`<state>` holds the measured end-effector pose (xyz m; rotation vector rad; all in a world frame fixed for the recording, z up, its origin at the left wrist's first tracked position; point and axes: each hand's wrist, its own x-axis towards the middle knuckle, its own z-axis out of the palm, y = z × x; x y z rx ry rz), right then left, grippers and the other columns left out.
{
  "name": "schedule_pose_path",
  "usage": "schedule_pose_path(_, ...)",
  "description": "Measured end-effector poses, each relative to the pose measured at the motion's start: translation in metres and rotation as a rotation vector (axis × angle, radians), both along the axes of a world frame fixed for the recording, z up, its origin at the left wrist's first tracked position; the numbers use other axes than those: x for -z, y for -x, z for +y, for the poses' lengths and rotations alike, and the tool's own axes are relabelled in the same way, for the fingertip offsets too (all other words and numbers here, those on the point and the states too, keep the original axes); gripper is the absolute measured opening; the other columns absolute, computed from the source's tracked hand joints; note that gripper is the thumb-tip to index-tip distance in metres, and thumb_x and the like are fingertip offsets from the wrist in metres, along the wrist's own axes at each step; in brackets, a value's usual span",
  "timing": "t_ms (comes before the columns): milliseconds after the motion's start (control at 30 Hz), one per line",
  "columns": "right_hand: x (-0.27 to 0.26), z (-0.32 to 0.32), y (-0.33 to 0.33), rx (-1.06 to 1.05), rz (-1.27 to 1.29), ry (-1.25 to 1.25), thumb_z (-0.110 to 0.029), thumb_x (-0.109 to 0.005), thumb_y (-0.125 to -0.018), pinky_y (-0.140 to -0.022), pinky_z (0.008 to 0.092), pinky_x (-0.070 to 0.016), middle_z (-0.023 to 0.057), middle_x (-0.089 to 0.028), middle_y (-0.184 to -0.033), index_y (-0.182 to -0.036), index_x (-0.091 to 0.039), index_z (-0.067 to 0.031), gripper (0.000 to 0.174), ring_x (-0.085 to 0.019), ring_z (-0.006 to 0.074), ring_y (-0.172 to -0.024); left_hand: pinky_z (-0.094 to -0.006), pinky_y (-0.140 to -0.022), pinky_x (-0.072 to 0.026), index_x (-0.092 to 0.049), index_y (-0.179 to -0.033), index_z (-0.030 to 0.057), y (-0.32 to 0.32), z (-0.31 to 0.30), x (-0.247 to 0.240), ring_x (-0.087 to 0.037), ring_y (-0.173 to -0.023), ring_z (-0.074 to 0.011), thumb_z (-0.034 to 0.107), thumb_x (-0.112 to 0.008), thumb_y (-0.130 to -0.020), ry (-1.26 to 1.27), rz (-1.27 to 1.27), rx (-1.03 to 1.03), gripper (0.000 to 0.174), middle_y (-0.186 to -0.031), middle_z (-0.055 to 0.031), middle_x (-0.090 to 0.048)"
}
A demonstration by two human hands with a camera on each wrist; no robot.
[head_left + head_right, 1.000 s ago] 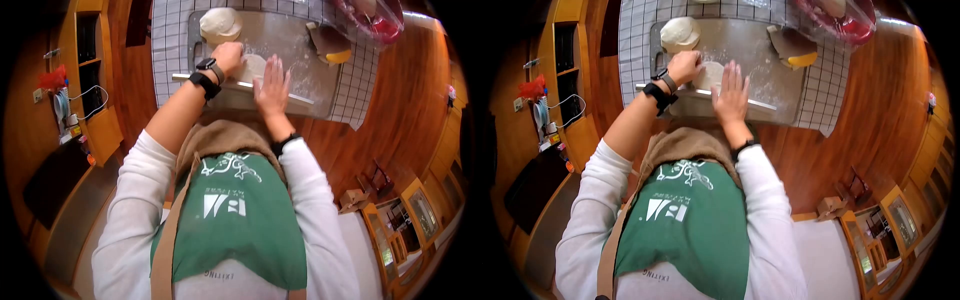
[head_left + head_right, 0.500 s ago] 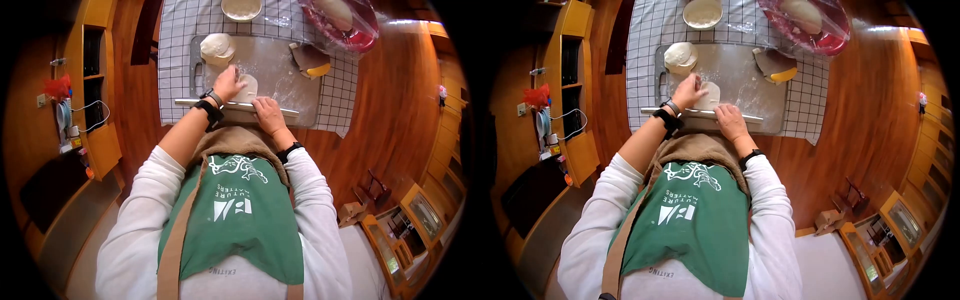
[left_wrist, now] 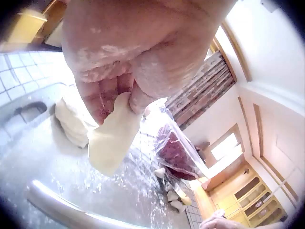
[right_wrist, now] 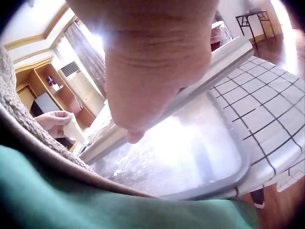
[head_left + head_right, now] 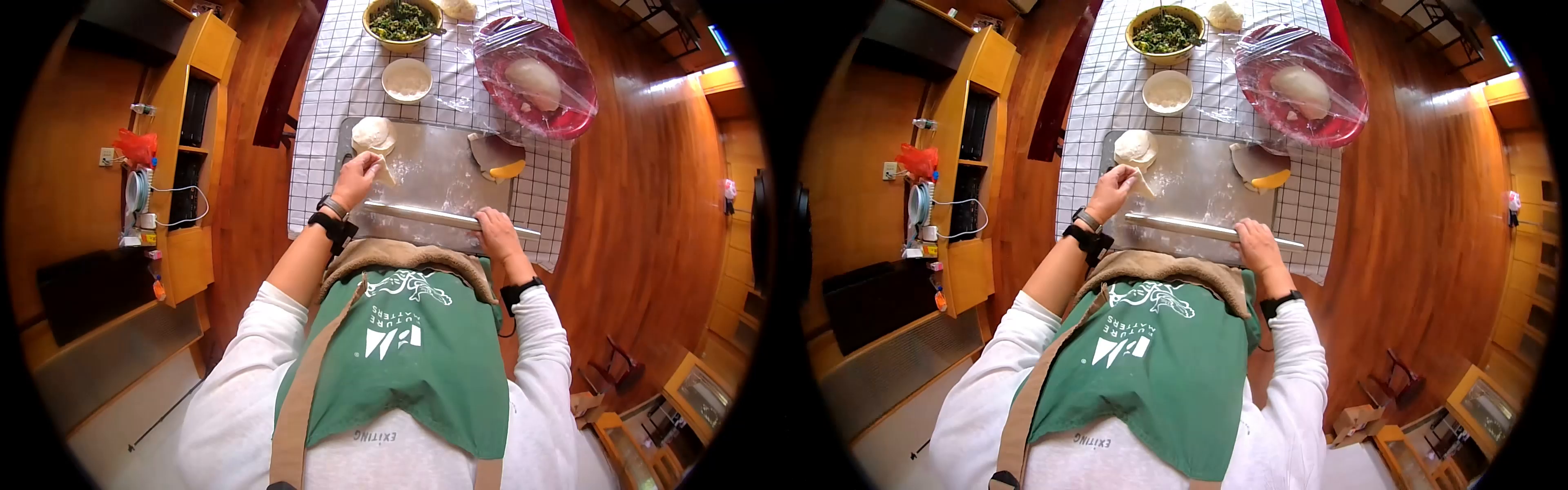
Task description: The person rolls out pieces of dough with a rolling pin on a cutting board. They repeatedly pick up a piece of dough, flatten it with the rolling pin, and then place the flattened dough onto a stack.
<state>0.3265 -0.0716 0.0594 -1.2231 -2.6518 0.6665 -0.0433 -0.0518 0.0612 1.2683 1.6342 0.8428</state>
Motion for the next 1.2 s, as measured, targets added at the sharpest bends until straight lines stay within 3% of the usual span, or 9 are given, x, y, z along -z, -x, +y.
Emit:
schedule_pose_path(133,-0.003,0.016,-0.016,0.087,0.070,-0.054,-0.011,-0.068,-0.073,-0.084,0.0392,-0.0424,0.0107,-0.055,-0.103,-0.103,-0.053,-0.0066,0.034,-0.054,0.0301,-0.100,-0.0332,-0.078,-0.0514,-0.062,-0.107,0.0053,0.005,0.020,-0.020,-0.066,-0.088,-0.0275,0.006,-0.059,-0.086,-0.114,0.216,0.042,0.022,-0.095,-0.0158,-0.067)
schedule_pose_path(300,-0.011,-0.010,-0.046,0.326,0.127,0.003,-0.010,-0.067,-0.073,-0.086,0.0415,-0.0424,0.0134,-0.054,-0.102,-0.105,-0.052,-0.0066,0.035,-0.053,0.0340,-0.100,-0.0368,-0.085,-0.0504,-0.062,-0.114,0.0083,-0.021,0.010,0.004,-0.063,-0.099,-0.0299,0.009,-0.061,-0.085,-0.042,0.496,0.424,0.029,-0.109,-0.0150,-0.064)
schedule_pose_path(367,-0.013,-0.021,-0.063,0.419,0.139,0.027,-0.011,-0.067,-0.075,-0.086,0.0419,-0.0427,0.0136,-0.055,-0.100,-0.104,-0.053,-0.0063,0.032,-0.054,0.0347,-0.097,-0.0374,-0.084,-0.0496,-0.062,-0.110,0.0040,-0.025,0.001,0.037,-0.062,-0.096,-0.0316,0.011,-0.062,-0.084,-0.207,0.432,0.291,0.027,-0.103,-0.0160,-0.065)
schedule_pose_path(433,-0.012,-0.037,-0.076,0.523,0.171,0.030,-0.012,-0.067,-0.077,-0.084,0.0424,-0.0434,0.0139,-0.056,-0.099,-0.102,-0.053,-0.0058,0.029,-0.055,0.0355,-0.095,-0.0398,-0.085,-0.0474,-0.062,-0.105,0.0055,-0.029,-0.005,0.055,-0.058,-0.096,-0.0356,0.008,-0.061,-0.082,-0.081,0.451,0.121,0.023,-0.101,-0.0165,-0.062)
schedule_pose_path(700,-0.008,-0.053,-0.105,0.627,0.103,0.004,-0.017,-0.069,-0.077,-0.087,0.0417,-0.0424,0.0125,-0.057,-0.101,-0.104,-0.054,-0.0058,0.033,-0.055,0.0344,-0.098,-0.0445,-0.092,-0.0425,-0.055,-0.113,0.0090,-0.067,0.031,0.083,-0.047,-0.110,-0.0364,0.015,-0.073,-0.076,-0.170,0.557,0.014,0.042,-0.118,-0.0139,-0.048)
schedule_pose_path(800,-0.013,-0.057,-0.110,0.643,0.067,-0.006,-0.018,-0.070,-0.076,-0.085,0.0420,-0.0432,0.0121,-0.057,-0.102,-0.104,-0.055,-0.0062,0.033,-0.055,0.0341,-0.098,-0.0435,-0.094,-0.0428,-0.055,-0.108,0.0072,-0.093,0.044,0.075,-0.046,-0.112,-0.0356,0.023,-0.075,-0.076,0.105,0.658,-0.144,0.041,-0.116,-0.0153,-0.048)
schedule_pose_path(967,-0.008,-0.054,-0.115,0.685,0.086,-0.004,-0.019,-0.069,-0.076,-0.083,0.0412,-0.0456,0.0129,-0.057,-0.101,-0.102,-0.055,-0.0057,0.032,-0.057,0.0346,-0.094,-0.0426,-0.091,-0.0440,-0.056,-0.098,0.0082,-0.102,0.048,0.104,-0.051,-0.104,-0.0346,0.021,-0.075,-0.072,0.150,0.697,-0.220,0.035,-0.110,-0.0156,-0.053)
schedule_pose_path(1033,-0.011,-0.050,-0.113,0.670,0.102,-0.015,-0.019,-0.069,-0.076,-0.083,0.0415,-0.0456,0.0125,-0.058,-0.101,-0.102,-0.056,-0.0058,0.032,-0.057,0.0349,-0.094,-0.0420,-0.087,-0.0460,-0.057,-0.092,0.0070,-0.095,0.050,0.108,-0.057,-0.098,-0.0339,0.018,-0.070,-0.075,0.164,0.366,-0.288,0.024,-0.100,-0.0172,-0.060)
schedule_pose_path(1200,-0.001,-0.045,-0.113,0.674,0.100,-0.015,-0.020,-0.068,-0.078,-0.082,0.0415,-0.0447,0.0112,-0.058,-0.102,-0.103,-0.056,-0.0069,0.031,-0.057,0.0339,-0.095,-0.0406,-0.085,-0.0467,-0.062,-0.095,0.0037,-0.078,0.035,0.107,-0.059,-0.094,-0.0326,0.019,-0.066,-0.079,0.081,0.488,-0.176,0.022,-0.094,-0.0177,-0.062)
